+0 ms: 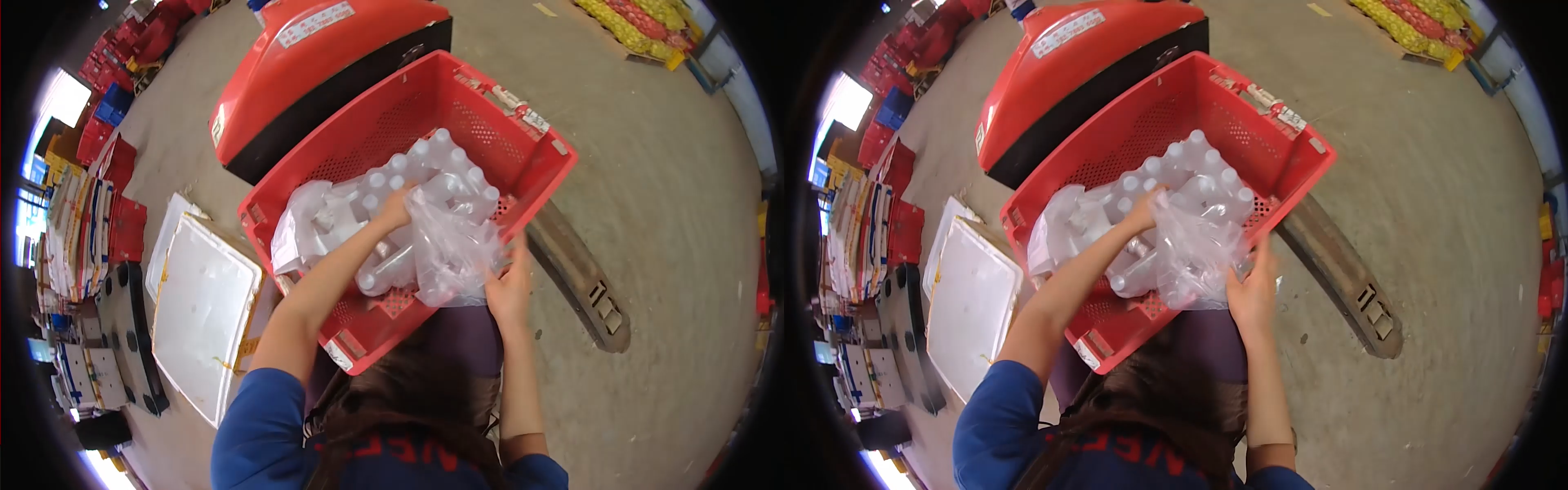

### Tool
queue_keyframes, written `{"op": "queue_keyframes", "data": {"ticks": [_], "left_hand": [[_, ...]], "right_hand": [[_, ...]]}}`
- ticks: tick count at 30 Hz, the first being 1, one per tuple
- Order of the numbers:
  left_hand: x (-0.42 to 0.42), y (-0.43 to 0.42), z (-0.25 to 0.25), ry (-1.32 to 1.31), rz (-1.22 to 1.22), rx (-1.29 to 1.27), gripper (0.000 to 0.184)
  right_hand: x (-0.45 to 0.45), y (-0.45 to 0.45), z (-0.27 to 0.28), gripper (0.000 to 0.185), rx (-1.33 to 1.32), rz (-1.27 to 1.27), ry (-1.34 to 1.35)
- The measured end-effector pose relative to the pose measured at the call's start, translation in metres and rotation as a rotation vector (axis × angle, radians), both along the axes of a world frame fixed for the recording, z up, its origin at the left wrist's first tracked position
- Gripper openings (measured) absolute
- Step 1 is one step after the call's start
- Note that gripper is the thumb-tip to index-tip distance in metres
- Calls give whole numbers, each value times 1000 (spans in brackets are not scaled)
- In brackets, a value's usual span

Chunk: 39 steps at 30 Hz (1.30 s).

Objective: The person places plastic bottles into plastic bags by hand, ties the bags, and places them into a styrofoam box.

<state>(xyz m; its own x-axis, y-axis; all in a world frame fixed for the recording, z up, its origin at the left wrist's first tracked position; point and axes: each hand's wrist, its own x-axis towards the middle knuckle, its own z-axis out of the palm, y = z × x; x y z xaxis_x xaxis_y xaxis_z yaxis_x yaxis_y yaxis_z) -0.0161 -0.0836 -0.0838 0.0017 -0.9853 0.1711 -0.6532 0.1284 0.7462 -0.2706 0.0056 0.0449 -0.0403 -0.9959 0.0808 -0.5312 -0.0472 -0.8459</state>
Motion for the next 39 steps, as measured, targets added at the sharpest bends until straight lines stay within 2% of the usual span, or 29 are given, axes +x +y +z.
{"op": "queue_keyframes", "data": {"ticks": [1,3,4,6,7,9,10,11,12,13,14,15,17,18,19,20,21,23,24,26,27,29,30,32,33,34,36,38,39], "left_hand": [[4,-17,-59,169,25,-6,39],[-23,-12,-20,-133,158,205,38],[-31,-19,-6,-239,188,329,38],[-36,-11,12,-207,189,265,40],[-36,-7,25,-178,186,209,41],[-36,5,92,-243,205,200,39],[-35,14,123,-294,234,187,38],[-26,24,148,-137,247,8,34],[-10,35,166,21,260,-178,31],[11,46,172,382,330,-261,40],[3,59,203,825,288,-443,56],[1,65,202,879,289,-543,63],[-1,60,157,1136,329,-373,58],[6,57,138,1060,412,-245,50],[8,60,135,1064,410,-250,50],[8,62,133,1302,402,-177,46],[7,66,130,1537,392,-88,42],[16,88,169,1665,316,-137,46],[23,102,188,1689,238,-198,50],[28,122,224,1638,234,-394,60],[25,127,237,1647,191,-487,63],[9,134,258,1598,209,-598,71],[0,133,254,1594,210,-590,71],[-20,129,234,1387,57,-422,71],[-30,125,219,1338,71,-345,67],[-39,121,203,1291,87,-274,64],[-56,116,184,1141,137,-185,60],[-65,111,172,821,144,23,58],[-74,108,165,762,137,17,59]], "right_hand": [[-8,-2,-14,46,-11,-16,-6],[-24,0,-31,30,-81,-32,67],[-26,3,-18,16,-94,-165,30],[-52,5,-28,15,-227,-261,-93],[-62,7,-20,11,-332,-322,-10],[-89,15,-30,19,-246,-410,-95],[-91,19,-13,23,-226,-321,-158],[-92,20,-7,23,-218,-321,-162],[-94,17,-3,25,-208,-331,-306],[-93,15,-1,27,-196,-337,-450],[-84,10,6,37,-186,-325,-500],[-68,5,17,41,-172,-329,-510],[-22,-2,49,52,-155,-273,-560],[-8,-6,48,50,-129,-238,-652],[3,-13,45,49,-113,-204,-743],[14,-18,44,34,-150,-183,-867],[15,-22,42,34,-155,-185,-859],[14,-22,36,29,50,-208,-1035],[17,-20,30,38,44,-225,-948],[21,-16,6,39,98,-145,-754],[25,-12,4,40,245,-91,-787],[49,-4,12,40,308,15,-1053],[51,1,8,43,437,89,-1178],[57,8,12,45,501,53,-1278],[59,9,17,48,563,27,-1369],[58,12,26,52,440,95,-1395],[46,4,46,53,379,94,-1347],[35,-8,44,56,312,-8,-1313],[26,-12,43,56,319,-5,-1298]]}}
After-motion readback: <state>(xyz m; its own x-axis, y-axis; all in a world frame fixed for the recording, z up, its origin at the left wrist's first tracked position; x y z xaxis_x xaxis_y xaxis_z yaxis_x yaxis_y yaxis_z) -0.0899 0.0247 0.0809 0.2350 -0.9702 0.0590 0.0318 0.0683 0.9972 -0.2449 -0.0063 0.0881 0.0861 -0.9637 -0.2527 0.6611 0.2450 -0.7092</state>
